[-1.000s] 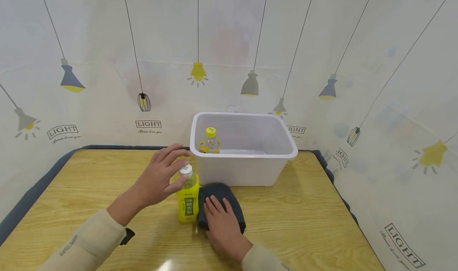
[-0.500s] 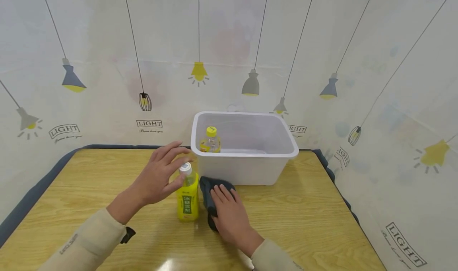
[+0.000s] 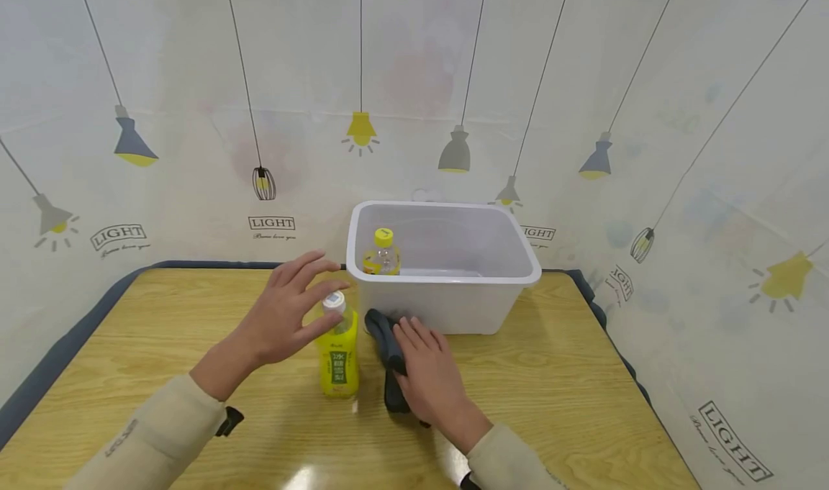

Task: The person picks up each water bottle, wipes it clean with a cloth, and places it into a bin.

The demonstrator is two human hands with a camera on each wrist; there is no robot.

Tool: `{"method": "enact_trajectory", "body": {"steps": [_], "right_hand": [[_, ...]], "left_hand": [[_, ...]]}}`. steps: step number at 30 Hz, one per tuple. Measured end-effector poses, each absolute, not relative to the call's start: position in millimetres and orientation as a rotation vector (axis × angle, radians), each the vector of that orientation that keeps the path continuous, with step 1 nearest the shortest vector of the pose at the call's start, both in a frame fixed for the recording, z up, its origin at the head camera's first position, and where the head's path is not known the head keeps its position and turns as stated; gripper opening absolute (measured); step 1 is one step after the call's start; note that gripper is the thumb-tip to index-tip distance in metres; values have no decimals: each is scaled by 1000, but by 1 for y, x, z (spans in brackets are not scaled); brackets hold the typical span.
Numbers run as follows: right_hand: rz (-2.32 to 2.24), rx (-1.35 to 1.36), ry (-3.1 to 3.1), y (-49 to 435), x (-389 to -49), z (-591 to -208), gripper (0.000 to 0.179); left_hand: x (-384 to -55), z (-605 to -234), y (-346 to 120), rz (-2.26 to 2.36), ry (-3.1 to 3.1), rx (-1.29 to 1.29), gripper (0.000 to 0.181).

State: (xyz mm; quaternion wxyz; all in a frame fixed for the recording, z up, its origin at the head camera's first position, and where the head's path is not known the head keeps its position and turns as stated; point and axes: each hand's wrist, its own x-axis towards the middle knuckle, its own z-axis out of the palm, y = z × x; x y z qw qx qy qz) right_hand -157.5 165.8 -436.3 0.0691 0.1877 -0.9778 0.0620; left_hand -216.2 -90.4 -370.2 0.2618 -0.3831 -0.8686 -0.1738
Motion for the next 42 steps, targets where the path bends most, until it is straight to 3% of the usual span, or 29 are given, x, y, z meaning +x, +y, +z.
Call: {"method": "enact_trajectory", "body": {"steps": [6,23,42], "right_hand": [[199,546,-2939,169,-159,-432,66],[272,499,-2913,172,-159,-421,64],[304,487,-2853,174,-159,-413,60]], "left_hand": [[-216,-369,-89,-494,-2380,-1020,35],[-211,-360,-86,-338,-2437,-837,52],[-211,-360,-90,-599,-2448,-1034,29]]}}
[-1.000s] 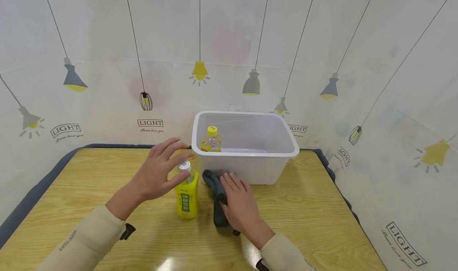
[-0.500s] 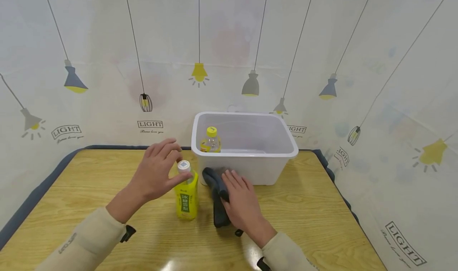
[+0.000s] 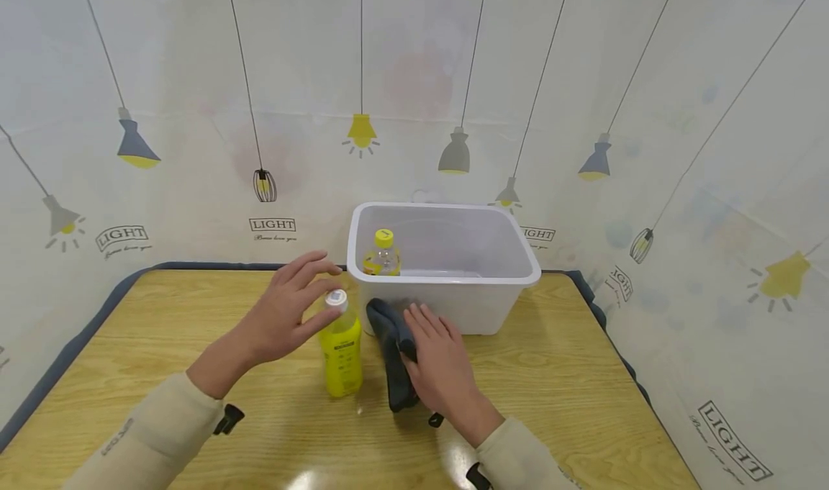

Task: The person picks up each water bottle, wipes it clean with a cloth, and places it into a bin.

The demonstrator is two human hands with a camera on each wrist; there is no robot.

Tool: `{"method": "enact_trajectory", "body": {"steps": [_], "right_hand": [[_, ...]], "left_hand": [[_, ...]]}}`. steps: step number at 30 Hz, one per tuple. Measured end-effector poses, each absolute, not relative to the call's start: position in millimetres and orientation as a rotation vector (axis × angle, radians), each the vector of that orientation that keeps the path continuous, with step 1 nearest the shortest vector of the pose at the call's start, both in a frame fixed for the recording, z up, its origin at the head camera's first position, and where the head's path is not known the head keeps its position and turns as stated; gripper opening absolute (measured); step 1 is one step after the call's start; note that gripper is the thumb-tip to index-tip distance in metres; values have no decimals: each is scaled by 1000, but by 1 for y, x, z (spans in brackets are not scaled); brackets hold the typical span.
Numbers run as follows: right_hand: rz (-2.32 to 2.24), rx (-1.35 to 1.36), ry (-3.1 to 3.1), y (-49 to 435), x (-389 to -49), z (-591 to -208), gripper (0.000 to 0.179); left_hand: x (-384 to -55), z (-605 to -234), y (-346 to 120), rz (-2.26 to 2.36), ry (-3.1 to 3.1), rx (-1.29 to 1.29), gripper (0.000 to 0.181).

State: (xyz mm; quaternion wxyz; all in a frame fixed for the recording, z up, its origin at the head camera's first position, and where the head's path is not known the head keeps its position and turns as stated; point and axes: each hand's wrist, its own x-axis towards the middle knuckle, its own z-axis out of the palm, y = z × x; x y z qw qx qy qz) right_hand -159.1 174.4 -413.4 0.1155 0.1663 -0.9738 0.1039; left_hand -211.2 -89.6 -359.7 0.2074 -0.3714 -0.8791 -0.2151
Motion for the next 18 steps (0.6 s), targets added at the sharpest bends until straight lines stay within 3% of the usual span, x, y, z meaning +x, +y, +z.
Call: {"method": "enact_trajectory", "body": {"steps": [18], "right_hand": [[525,532,-2646,163,-158,-402,48]], "left_hand": [[-213,-364,-95,-523,-2431,-1108,36]]}}
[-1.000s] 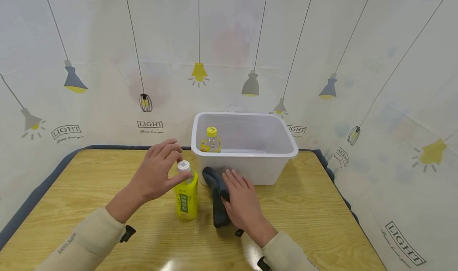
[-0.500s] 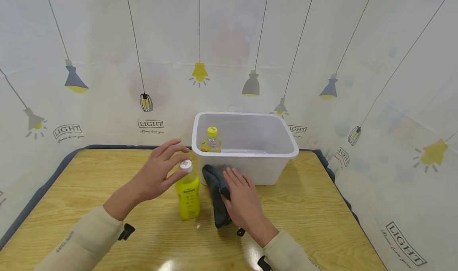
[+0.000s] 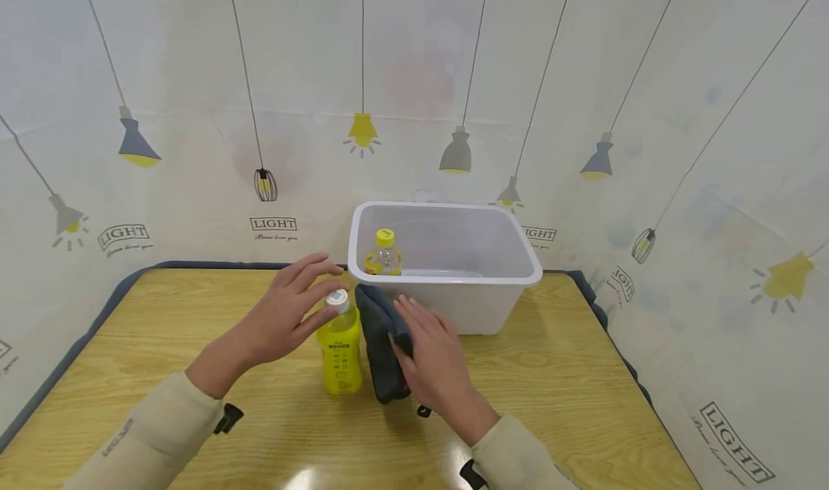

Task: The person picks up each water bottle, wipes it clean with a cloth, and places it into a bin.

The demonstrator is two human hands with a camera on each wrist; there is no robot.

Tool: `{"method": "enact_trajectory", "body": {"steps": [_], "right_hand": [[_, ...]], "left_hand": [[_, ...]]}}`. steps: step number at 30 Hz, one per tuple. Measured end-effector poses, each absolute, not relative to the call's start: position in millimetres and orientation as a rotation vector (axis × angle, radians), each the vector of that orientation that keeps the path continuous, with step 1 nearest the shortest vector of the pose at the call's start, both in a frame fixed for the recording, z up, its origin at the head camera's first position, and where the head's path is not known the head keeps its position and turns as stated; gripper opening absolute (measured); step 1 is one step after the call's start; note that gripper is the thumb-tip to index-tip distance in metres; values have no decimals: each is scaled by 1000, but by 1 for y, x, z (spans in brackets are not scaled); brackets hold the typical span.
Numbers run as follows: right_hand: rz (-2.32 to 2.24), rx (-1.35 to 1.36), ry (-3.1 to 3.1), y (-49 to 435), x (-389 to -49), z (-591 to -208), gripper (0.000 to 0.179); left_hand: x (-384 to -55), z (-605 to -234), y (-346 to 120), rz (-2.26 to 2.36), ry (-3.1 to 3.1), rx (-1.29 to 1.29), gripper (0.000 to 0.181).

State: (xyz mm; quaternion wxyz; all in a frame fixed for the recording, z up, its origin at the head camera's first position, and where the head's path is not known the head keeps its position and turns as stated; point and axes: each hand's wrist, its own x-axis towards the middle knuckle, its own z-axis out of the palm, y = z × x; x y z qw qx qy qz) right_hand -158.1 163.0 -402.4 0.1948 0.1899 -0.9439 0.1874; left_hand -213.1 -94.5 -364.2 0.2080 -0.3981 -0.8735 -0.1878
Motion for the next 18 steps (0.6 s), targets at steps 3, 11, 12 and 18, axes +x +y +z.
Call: {"method": "enact_trajectory", "body": {"steps": [3,11,12,18], "right_hand": [[582,567,-2599,156,-157,-396,48],[593,629,-2564,138,-159,-395,49],[601,634,-2562,136,-159,-395,49],[594,702,-2603,126,-160,-398,57]], "left_hand": [[-213,-364,-94,-495,-2425,-1108,35],[-214,-367,-92,-452,-2370,-1117,34],[-214,-367,-92,-455,-2377,-1116,34],[-213,-367,-91,-462,-2402,-1098,35]]}}
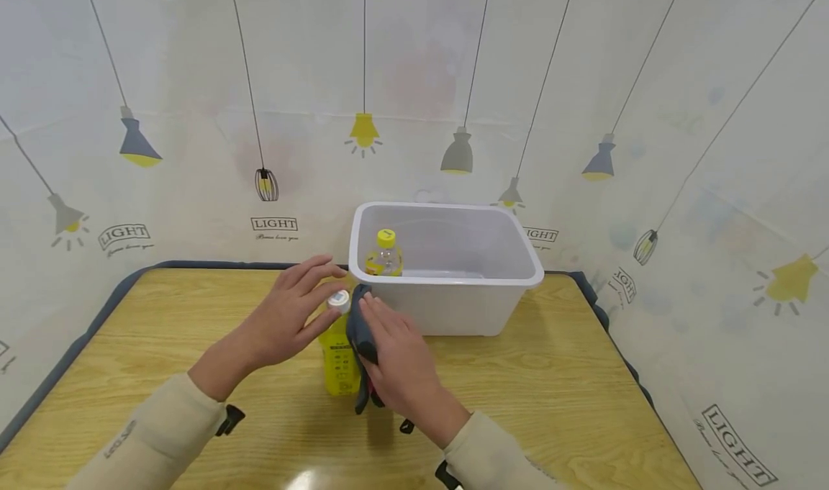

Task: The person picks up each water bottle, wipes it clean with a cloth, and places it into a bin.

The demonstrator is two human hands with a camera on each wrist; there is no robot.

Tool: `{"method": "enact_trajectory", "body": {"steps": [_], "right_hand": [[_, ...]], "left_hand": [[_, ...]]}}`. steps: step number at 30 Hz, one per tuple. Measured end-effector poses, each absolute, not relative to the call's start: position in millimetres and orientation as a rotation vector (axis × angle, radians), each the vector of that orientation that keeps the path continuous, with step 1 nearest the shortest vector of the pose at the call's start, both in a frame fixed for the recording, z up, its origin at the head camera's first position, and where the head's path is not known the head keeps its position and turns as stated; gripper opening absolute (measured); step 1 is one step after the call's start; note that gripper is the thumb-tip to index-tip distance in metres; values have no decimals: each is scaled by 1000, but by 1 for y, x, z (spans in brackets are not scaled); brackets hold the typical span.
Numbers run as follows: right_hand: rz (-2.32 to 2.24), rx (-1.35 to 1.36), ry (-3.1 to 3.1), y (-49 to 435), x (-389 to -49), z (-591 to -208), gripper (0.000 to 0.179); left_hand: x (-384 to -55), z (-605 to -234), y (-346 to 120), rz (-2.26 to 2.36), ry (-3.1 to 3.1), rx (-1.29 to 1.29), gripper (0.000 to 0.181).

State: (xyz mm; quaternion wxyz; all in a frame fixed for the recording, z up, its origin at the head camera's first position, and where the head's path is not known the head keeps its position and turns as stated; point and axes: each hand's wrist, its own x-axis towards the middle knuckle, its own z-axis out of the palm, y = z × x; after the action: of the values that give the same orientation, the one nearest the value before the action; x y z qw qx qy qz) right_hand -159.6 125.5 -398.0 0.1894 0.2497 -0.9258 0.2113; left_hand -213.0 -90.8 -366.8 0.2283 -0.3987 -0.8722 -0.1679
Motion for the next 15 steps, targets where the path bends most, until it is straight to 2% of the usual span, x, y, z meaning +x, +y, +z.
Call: {"method": "enact_trajectory", "body": {"steps": [15], "right_hand": [[333,670,-2745,122,-157,-411,82]], "left_hand": [[-213,-368,-97,-470,-2421,-1127,38]]}}
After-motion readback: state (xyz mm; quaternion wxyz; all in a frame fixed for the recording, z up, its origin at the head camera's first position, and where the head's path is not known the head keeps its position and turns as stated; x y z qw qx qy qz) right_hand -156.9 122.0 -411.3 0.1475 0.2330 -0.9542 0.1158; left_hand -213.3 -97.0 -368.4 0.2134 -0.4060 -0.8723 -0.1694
